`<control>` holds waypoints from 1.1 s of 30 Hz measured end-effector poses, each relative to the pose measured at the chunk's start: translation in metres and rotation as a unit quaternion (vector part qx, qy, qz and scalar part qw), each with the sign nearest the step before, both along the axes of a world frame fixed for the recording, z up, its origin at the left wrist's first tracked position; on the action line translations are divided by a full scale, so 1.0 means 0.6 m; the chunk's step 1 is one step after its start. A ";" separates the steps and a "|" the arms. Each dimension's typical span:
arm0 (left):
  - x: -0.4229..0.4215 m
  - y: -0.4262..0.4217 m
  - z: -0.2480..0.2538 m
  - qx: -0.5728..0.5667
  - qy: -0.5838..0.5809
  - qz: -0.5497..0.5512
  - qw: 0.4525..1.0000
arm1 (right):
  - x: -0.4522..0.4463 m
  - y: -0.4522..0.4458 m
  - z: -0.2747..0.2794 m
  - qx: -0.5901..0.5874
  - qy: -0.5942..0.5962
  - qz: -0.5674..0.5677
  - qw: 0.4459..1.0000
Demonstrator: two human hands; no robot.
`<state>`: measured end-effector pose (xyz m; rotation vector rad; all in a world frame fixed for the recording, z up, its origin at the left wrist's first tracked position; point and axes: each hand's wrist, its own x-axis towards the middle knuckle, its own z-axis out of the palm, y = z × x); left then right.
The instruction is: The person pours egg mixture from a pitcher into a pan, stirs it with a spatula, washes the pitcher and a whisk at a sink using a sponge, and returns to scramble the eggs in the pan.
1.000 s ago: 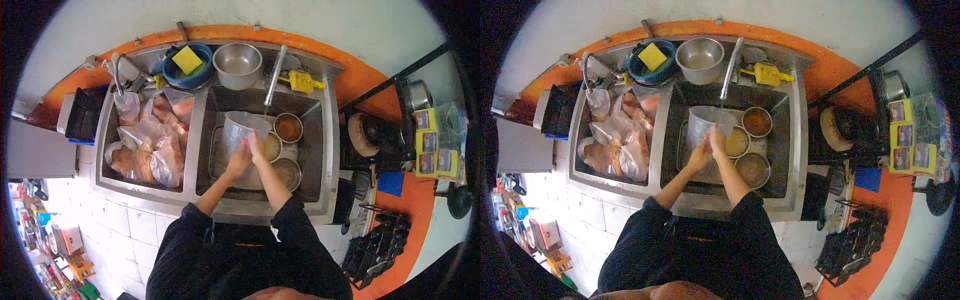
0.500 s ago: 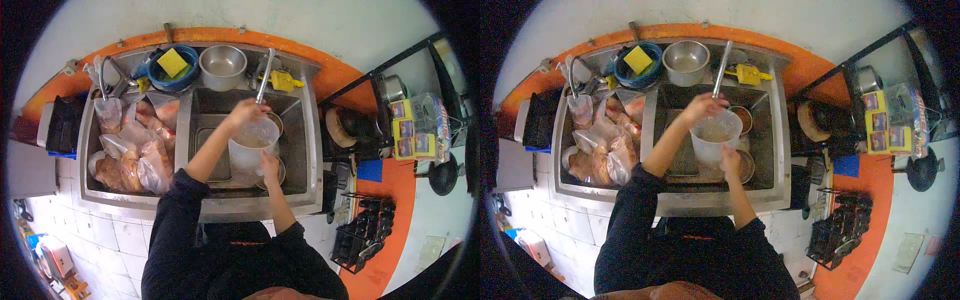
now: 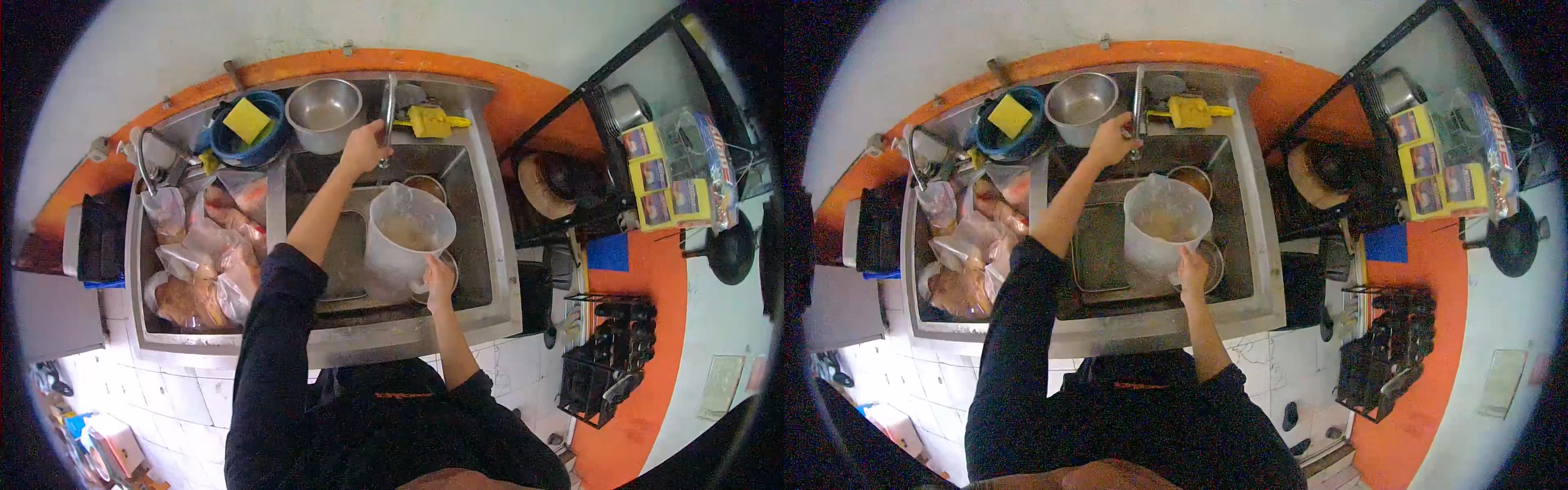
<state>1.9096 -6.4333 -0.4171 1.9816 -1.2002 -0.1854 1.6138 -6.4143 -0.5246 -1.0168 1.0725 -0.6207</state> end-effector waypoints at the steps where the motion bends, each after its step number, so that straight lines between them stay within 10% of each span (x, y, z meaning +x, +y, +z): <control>1: -0.012 -0.012 -0.009 0.001 0.065 0.014 0.998 | -0.002 -0.001 -0.001 0.015 -0.008 -0.015 1.000; 11: -0.079 -0.098 -0.028 -0.108 0.161 0.020 0.981 | -0.015 -0.003 -0.009 0.098 -0.060 -0.104 0.988; 13: -0.076 -0.099 -0.034 -0.103 0.144 0.006 0.984 | -0.022 0.005 -0.032 -0.076 0.019 -0.030 0.996; 28: -0.074 -0.138 -0.067 -0.114 0.143 -0.007 0.983 | -0.030 -0.004 -0.035 0.149 -0.246 -0.161 0.944; 33: -0.083 -0.141 -0.064 -0.158 0.380 -0.071 0.908 | -0.006 -0.006 -0.024 0.067 -0.126 -0.170 0.975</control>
